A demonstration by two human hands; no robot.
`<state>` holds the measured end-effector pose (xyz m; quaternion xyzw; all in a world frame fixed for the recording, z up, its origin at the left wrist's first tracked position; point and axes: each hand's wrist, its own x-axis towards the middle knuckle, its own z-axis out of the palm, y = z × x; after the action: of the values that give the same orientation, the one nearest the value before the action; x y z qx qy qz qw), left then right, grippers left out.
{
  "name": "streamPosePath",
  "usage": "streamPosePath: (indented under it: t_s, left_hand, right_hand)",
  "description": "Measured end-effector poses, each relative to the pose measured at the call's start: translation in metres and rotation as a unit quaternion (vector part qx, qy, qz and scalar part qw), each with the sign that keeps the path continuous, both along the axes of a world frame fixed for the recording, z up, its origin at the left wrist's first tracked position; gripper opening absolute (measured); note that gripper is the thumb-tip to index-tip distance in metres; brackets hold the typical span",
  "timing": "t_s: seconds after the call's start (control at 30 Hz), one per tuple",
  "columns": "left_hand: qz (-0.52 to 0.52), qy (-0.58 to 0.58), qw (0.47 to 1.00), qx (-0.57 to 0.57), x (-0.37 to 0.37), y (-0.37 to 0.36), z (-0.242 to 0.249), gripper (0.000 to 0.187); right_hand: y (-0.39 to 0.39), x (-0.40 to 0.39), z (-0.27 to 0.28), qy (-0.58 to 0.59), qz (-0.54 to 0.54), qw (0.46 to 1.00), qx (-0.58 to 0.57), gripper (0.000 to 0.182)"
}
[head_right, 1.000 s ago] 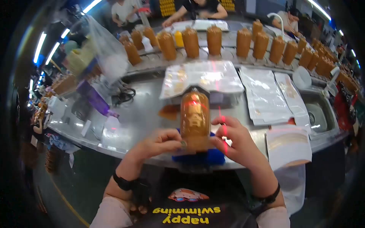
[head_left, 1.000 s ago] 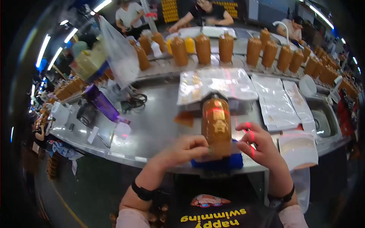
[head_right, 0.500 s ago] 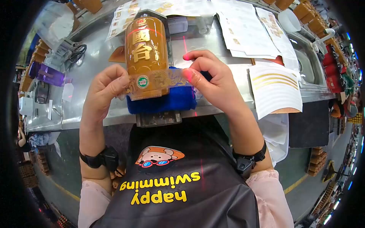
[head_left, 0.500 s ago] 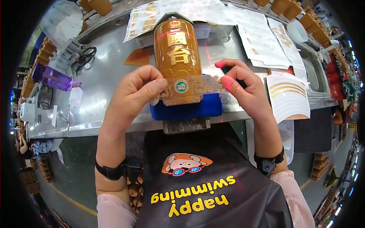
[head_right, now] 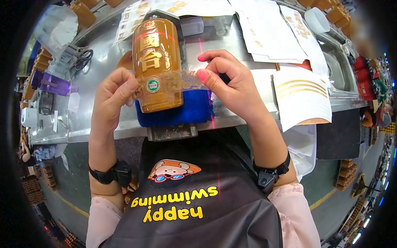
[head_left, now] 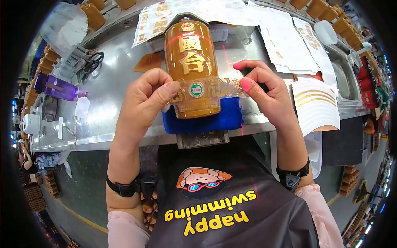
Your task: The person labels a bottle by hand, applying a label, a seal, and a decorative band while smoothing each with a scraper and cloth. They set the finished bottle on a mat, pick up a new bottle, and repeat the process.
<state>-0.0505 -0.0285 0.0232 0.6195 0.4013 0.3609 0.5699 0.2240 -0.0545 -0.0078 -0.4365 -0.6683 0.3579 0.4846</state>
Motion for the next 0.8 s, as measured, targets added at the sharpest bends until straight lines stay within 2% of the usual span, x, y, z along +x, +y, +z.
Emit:
streamPosePath:
  t_s: [0.8]
  left_hand:
    - [0.009,0.017,0.999,0.029,0.0019,0.0011,-0.0041,0.018]
  right_hand:
    - [0.0045,-0.0007,-0.0058,-0.03,-0.003,0.999,-0.023,0.018]
